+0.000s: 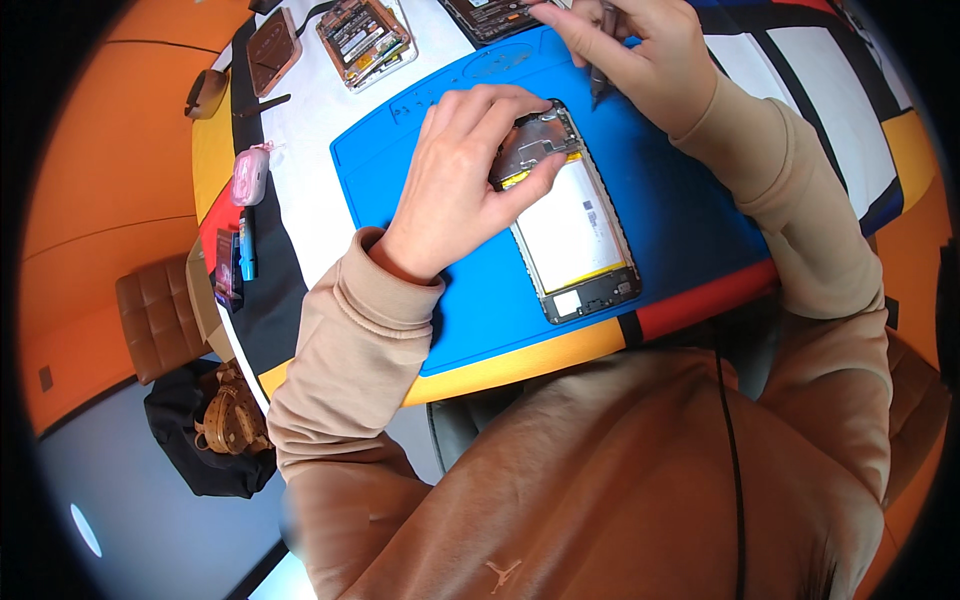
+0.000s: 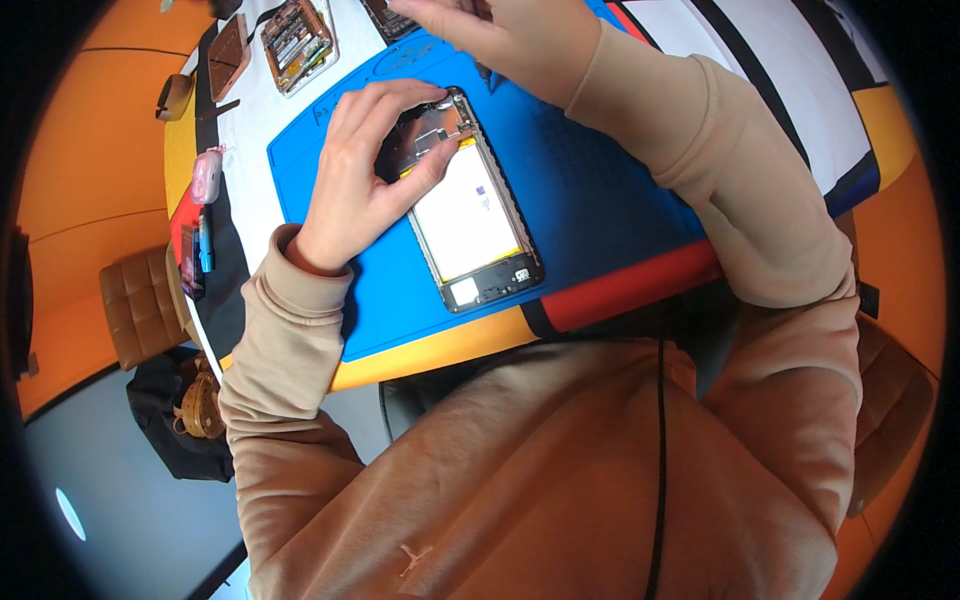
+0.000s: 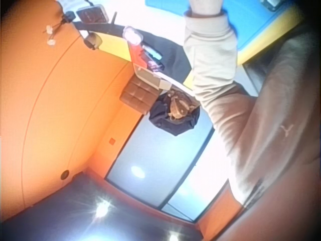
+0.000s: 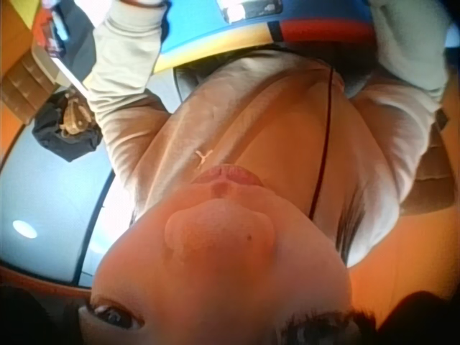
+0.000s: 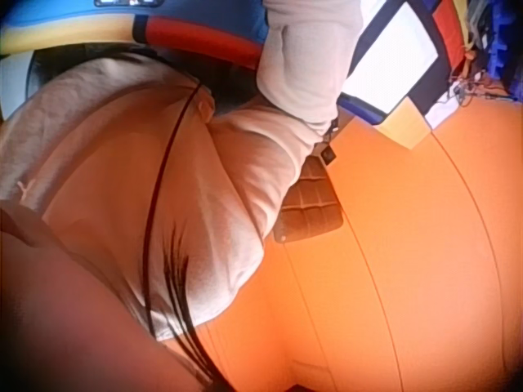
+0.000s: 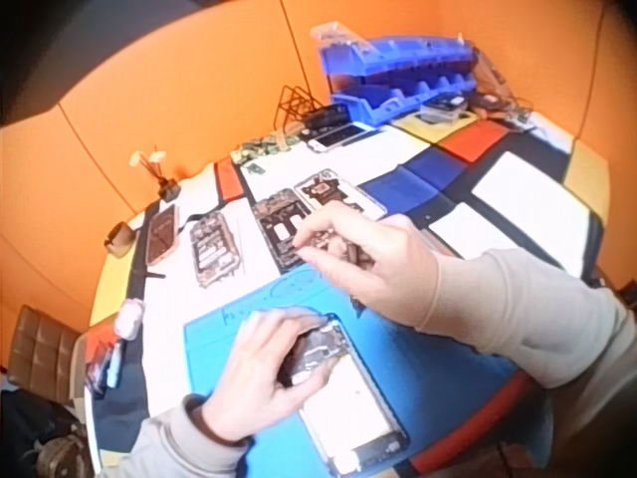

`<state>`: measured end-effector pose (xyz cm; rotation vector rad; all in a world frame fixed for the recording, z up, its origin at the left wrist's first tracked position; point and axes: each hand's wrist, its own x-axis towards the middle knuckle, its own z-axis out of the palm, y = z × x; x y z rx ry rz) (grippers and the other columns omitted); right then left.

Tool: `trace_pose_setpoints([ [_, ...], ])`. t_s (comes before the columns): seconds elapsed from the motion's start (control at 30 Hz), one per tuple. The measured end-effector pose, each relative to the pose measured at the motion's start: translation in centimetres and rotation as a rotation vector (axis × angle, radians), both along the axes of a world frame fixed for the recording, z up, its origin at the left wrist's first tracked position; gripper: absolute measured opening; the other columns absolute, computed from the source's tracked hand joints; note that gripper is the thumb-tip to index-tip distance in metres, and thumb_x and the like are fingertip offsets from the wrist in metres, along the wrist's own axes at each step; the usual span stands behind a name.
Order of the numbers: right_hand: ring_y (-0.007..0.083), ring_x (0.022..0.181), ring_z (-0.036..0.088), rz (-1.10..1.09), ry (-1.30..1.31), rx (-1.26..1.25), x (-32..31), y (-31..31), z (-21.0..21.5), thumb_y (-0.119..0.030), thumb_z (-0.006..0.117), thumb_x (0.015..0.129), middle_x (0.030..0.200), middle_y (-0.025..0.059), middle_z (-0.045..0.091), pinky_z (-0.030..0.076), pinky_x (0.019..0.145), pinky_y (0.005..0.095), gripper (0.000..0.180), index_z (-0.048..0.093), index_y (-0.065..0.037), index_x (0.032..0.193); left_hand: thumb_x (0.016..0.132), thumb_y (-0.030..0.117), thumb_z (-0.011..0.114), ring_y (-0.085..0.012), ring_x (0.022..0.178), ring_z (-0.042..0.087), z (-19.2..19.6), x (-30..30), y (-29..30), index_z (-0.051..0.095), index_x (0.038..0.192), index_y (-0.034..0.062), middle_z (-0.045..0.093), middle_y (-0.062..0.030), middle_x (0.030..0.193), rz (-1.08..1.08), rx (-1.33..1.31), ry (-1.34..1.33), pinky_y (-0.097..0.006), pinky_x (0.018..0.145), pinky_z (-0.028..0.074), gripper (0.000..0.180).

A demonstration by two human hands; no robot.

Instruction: The person uses a screwdriver to remove screws from a smartphone motherboard and then from the phone's internal frame. The person handles the motherboard, phone frame, and screwdriver throughout the clip.

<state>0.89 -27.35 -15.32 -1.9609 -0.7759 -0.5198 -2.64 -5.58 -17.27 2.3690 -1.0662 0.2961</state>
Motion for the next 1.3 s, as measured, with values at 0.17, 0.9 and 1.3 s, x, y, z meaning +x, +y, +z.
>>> trace_pose_setpoints([
  [0.17, 0.0037, 0.060, 0.058, -0.030, -0.143, 0.063, 0.0, 0.1, -0.3, 0.001, 0.067, 0.089, 0.068, 0.0010, 0.059, 0.044, 0.052, 0.0199, 0.016, 0.063, -0.002, 0.105, 0.083, 0.022, 0.074, -0.0261, 0.098, 0.054, -0.1, 0.1, -0.1, 0.066, 0.111, 0.0059, 0.063, -0.0084, 0.111, -0.011, -0.044, 0.003, -0.036, 0.088, 0.044, 0.033],
  [0.9, 0.0063, 0.070, 0.057, 0.133, -0.206, 0.139, 0.4, 1.1, -1.6, 0.001, 0.071, 0.087, 0.084, 0.0034, 0.059, 0.046, 0.061, 0.0189, 0.015, 0.062, 0.001, 0.098, 0.085, 0.023, 0.072, -0.0241, 0.099, 0.054, 0.0, 0.0, 0.1, 0.066, 0.116, 0.0061, 0.063, -0.0082, 0.116, -0.003, 0.013, 0.009, -0.033, 0.089, 0.044, 0.036],
  [1.3, 0.0327, 0.073, 0.050, 0.206, -0.364, -0.013, 0.5, 1.1, 0.2, 0.011, 0.059, 0.071, 0.083, 0.0134, 0.047, 0.045, 0.066, 0.0349, 0.028, 0.043, -0.003, 0.090, 0.084, 0.024, 0.074, -0.0267, 0.097, 0.052, -0.3, 0.0, -0.1, 0.066, 0.110, 0.0060, 0.062, -0.0086, 0.108, -0.004, -0.047, 0.027, -0.037, 0.086, 0.043, 0.032],
])
